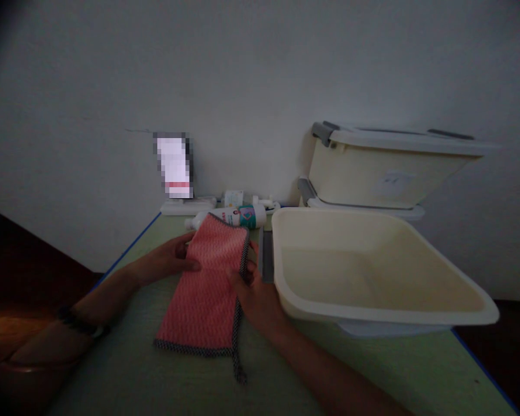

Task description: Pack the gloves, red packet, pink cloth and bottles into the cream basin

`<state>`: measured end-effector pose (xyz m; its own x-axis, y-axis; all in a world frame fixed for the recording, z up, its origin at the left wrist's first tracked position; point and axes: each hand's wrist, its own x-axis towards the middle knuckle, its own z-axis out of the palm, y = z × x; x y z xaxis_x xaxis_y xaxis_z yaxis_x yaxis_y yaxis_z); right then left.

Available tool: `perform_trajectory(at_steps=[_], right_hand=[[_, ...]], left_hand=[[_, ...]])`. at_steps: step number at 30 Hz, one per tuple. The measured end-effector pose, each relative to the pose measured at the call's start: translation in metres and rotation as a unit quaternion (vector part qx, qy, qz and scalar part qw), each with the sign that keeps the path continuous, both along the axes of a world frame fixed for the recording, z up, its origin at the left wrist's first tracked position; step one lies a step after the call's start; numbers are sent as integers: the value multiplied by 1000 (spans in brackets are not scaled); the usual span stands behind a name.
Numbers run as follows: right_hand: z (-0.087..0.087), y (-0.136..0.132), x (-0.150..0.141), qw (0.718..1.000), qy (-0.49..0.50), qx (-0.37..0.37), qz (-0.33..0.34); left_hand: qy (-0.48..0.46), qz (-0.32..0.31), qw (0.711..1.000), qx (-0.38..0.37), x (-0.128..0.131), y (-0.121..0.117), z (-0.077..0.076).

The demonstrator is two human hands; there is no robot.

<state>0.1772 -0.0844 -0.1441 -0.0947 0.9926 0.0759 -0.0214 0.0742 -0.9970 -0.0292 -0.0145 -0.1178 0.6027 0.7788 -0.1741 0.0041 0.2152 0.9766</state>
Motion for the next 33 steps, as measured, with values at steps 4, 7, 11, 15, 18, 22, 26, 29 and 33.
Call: perform_trajectory(at_steps=[4, 7, 11, 15, 18, 22, 26, 29, 33], right_hand=[[1, -2, 0, 1000, -20, 19, -3], [3, -3, 2, 996, -85, 29, -14], [3, -2, 5, 982, -186, 24, 5], [2, -3, 5, 979, -196, 46, -20], [2, -4, 4, 979, -196, 53, -24], [2, -5, 3, 979, -187, 74, -31], [5, -5, 4, 976, -208, 52, -32], [7, -5, 4, 975, -216, 35, -21], [8, -4, 4, 976, -216, 39, -15]], left_hand=[[-41, 30, 999, -13, 0, 1, -4], [-53, 40, 998, 0, 1, 1, -7], [-60, 50, 997, 8, 0, 1, -8], [-14, 20, 1000, -4, -1, 0, -3], [45, 21, 999, 21, 0, -1, -1], [58, 32, 996, 63, 1, 0, -3], [35, 27, 993, 110, -1, 1, -2], [58, -37, 989, 129, -5, 0, 3], [135, -104, 974, 151, -9, 0, 10]])
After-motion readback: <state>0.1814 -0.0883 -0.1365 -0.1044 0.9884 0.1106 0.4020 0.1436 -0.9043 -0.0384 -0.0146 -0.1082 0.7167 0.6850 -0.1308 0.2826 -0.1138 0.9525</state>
